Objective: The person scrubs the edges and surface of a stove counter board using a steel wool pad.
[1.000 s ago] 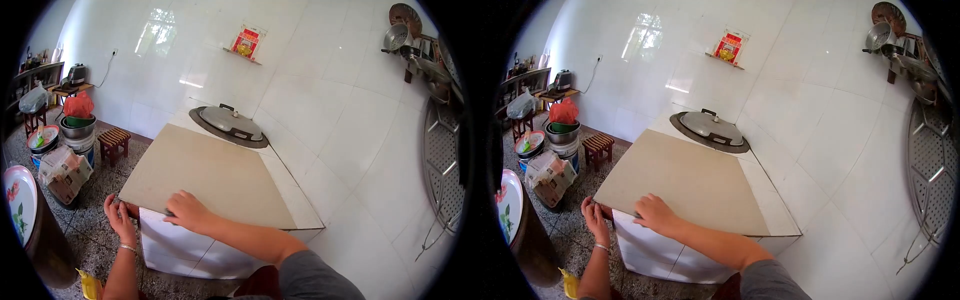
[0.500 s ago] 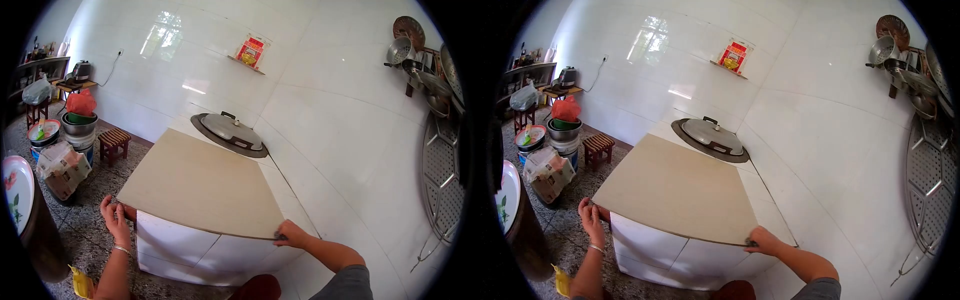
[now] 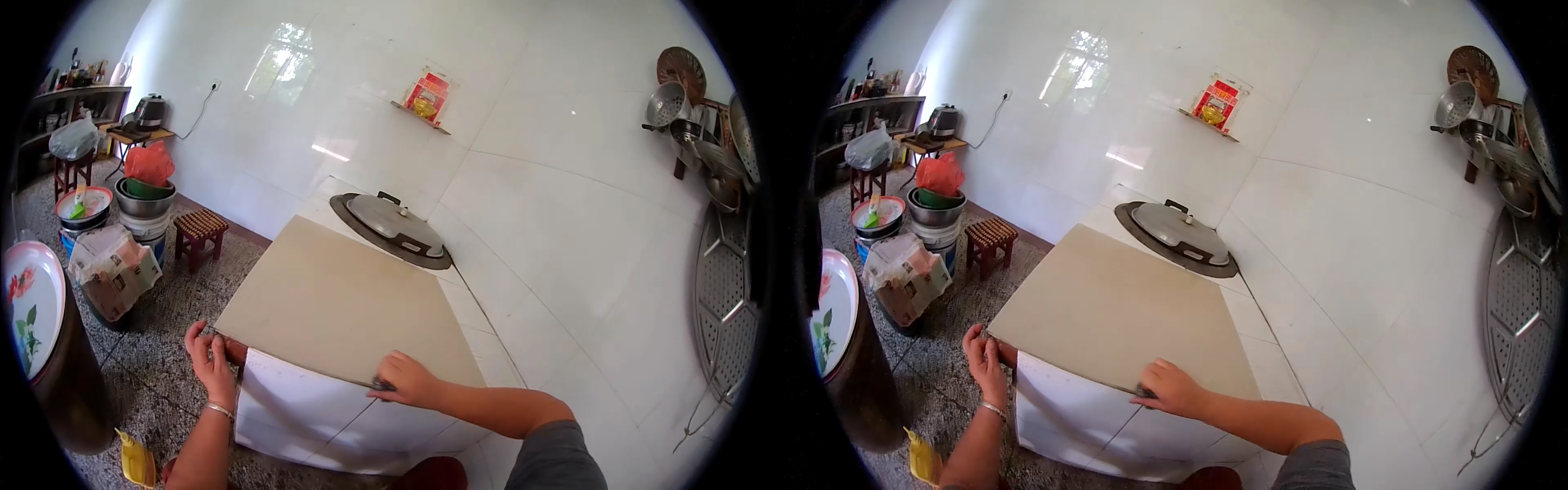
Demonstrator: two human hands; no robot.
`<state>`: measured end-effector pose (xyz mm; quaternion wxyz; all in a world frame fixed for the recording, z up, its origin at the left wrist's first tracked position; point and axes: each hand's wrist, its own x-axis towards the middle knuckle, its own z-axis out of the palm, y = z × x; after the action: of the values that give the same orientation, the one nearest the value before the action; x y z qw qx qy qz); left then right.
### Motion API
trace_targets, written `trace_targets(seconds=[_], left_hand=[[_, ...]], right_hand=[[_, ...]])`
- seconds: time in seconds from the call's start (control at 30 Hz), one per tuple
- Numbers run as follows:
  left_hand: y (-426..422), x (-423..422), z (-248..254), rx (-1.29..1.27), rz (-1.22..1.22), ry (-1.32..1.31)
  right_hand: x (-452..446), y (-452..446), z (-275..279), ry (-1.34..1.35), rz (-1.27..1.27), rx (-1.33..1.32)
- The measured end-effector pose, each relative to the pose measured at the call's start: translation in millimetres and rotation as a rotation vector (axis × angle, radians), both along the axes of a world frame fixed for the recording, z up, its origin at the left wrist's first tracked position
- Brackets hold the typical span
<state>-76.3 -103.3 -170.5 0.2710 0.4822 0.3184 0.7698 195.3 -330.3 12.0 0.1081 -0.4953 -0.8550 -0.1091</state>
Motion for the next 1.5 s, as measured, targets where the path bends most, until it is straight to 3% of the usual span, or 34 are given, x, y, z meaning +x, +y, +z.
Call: trace_targets(seconds=[0.33, 0.53, 0.77, 0.9, 1.03, 1.1, 1.2, 1.3, 1.4, 1.5], left_hand=[[-3, -11, 8, -0.005, -0.035, 0.062], [9, -8, -12, -0.050, -0.163, -0.013], [2, -3, -1, -0.030, -0.179, -0.127], [6, -2, -4, -0.014, -0.196, -0.144], [3, -5, -3, -0.025, -0.195, -0.115], [6, -3, -9, -0.037, -0.225, -0.164], [-3, -7, 0, -0.159, -0.214, -0.202], [-19, -15, 21, -0.163, -0.106, -0.037], [-21, -13, 22, -0.132, -0.047, 0.012], [-10, -5, 9, -0.064, -0.001, -0.013]], right_hand=[[-114, 128, -20, 0.219, 0.128, 0.116], [-156, 163, -26, 0.163, 0.037, 0.161], [-102, 112, -30, 0.087, 0.072, 0.183], [-46, 47, -19, 0.072, -0.005, 0.025], [14, -17, -16, 0.089, -0.038, 0.046], [45, -54, -9, 0.037, -0.115, -0.026], [88, -102, 6, -0.077, -0.419, -0.313], [122, -143, 9, -0.098, -0.484, -0.287], [113, -129, 9, -0.036, -0.423, -0.380], [77, -79, 1, -0.108, -0.201, -0.253]])
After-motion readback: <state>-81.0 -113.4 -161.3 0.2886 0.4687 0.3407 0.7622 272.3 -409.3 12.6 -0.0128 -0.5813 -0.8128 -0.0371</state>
